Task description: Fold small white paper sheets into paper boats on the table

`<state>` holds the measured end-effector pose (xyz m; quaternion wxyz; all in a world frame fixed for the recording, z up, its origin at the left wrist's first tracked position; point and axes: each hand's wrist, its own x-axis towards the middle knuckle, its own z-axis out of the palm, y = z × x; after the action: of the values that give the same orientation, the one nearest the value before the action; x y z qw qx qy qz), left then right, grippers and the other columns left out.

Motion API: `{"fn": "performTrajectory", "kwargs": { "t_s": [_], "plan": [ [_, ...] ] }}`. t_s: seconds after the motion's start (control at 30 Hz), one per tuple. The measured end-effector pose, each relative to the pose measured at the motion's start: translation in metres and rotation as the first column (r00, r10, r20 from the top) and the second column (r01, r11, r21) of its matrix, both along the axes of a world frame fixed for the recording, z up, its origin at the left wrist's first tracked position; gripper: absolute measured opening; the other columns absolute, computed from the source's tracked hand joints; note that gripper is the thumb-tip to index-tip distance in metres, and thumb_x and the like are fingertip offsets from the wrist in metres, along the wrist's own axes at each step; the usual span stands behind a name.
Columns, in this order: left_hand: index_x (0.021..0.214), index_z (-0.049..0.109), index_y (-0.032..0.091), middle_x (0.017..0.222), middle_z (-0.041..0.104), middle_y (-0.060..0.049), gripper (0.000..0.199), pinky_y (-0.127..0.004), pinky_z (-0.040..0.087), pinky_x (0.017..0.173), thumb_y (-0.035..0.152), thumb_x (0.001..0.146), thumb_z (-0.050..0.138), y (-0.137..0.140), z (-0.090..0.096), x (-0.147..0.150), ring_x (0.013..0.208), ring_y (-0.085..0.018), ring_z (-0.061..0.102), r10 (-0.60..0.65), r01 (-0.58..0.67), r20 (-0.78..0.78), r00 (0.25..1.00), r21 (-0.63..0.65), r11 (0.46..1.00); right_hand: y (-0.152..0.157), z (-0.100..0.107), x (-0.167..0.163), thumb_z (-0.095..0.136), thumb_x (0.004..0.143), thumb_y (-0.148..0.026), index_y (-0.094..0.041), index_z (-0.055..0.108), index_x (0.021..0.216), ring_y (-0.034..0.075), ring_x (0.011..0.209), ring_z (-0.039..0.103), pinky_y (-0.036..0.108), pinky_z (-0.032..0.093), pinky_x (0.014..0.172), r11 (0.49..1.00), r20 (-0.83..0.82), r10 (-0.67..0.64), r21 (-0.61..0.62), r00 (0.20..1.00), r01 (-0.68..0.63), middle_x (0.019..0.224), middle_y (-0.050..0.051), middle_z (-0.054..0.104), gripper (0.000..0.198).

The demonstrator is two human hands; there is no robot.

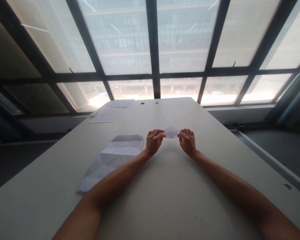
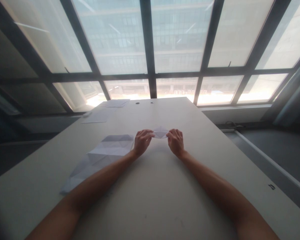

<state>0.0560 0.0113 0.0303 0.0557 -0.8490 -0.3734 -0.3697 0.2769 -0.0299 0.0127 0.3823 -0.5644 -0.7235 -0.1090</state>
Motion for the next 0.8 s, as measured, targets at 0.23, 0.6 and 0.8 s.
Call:
{"fn": "performTrajectory", "kwargs": {
  "t_s": [0.23, 0.6, 0.8],
  "plan": [
    [0.112, 0.073, 0.03, 0.127, 0.066, -0.004, 0.029, -0.038, 0.038, 0.109, 0.02, 0.087, 0.063, 0.007, -0.014, 0.003, 0.119, -0.021, 0.059, -0.073, 0.012, -0.185, 0.98, -0.31, 0.951, 0.0, -0.003, -0.005, 0.058, 0.083, -0.012, -0.021, 0.072, 0.101, 0.025, 0.111, 0.051, 0.038, 0.033, 0.099, 0.952, 0.115, 0.05, -0.305, 0.992, -0.013, 0.113, 0.009, 0.065, 0.024],
    [0.118, 0.068, 0.024, 0.128, 0.064, -0.006, 0.028, -0.033, 0.041, 0.105, 0.024, 0.096, 0.051, 0.015, -0.025, 0.003, 0.118, -0.021, 0.057, 0.007, -0.067, -0.185, 0.983, -0.321, 0.945, 0.006, -0.01, -0.002, 0.057, 0.095, -0.03, -0.02, 0.069, 0.1, 0.021, 0.106, 0.054, 0.03, 0.038, 0.091, 0.938, 0.101, 0.033, -0.346, 0.994, 0.004, 0.108, 0.009, 0.065, 0.016],
    [0.131, 0.059, 0.021, 0.124, 0.064, -0.009, 0.036, -0.035, 0.041, 0.102, 0.025, 0.095, 0.053, 0.016, -0.025, 0.001, 0.116, -0.024, 0.057, 0.037, -0.104, -0.194, 0.98, -0.348, 0.932, 0.007, -0.014, 0.0, 0.059, 0.093, -0.034, -0.02, 0.066, 0.114, 0.025, 0.111, 0.053, 0.034, 0.037, 0.093, 0.936, 0.098, -0.054, -0.341, 0.994, 0.085, 0.115, 0.01, 0.064, 0.026]
  ]
}}
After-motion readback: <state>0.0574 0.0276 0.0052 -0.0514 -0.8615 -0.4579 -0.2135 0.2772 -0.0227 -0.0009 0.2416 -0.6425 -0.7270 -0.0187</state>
